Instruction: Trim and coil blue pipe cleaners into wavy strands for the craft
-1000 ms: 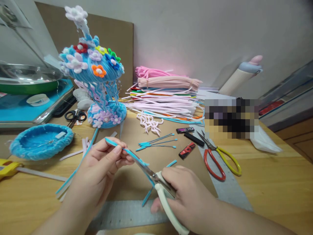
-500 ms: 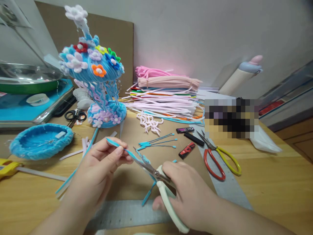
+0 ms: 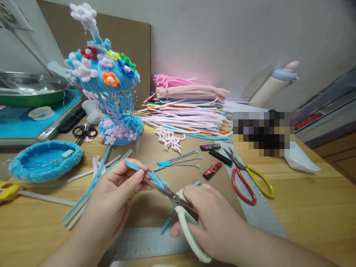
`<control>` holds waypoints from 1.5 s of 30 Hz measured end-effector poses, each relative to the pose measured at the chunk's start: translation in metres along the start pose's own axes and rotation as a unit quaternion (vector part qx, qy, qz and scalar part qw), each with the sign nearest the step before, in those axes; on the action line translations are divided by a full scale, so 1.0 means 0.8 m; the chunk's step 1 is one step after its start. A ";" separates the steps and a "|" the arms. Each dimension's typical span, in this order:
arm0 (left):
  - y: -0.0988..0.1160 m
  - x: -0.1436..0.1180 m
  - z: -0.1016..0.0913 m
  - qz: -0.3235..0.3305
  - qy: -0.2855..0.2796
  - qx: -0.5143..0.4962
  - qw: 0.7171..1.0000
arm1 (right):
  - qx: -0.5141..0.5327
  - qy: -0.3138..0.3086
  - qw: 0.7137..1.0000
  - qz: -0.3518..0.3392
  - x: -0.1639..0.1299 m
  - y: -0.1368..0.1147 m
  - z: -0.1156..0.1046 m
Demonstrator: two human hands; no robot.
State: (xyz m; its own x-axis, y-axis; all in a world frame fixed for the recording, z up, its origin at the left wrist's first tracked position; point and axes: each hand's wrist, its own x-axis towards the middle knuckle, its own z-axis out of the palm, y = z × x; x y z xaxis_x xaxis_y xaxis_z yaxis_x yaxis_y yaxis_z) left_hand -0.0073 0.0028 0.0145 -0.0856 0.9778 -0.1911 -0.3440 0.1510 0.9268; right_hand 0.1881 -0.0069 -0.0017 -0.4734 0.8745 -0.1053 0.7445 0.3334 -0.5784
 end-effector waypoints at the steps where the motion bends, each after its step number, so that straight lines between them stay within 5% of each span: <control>1: 0.000 0.000 0.000 0.000 -0.001 0.000 1.000 | 0.008 -0.003 1.000 0.000 0.000 0.000 0.000; 27: 0.001 0.002 -0.007 -0.008 0.016 0.001 1.000 | 0.052 0.014 0.998 -0.021 -0.002 0.005 -0.001; 45: -0.007 -0.005 0.006 -0.007 -0.018 0.026 0.999 | -0.040 0.023 0.999 -0.011 -0.002 0.001 0.000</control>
State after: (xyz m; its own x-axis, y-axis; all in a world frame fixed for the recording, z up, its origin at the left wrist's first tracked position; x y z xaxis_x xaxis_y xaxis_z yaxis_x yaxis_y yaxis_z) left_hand -0.0007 -0.0010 0.0116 -0.0467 0.9799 -0.1939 -0.2955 0.1719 0.9398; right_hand 0.1891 -0.0081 -0.0019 -0.4692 0.8814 -0.0544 0.7700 0.3782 -0.5138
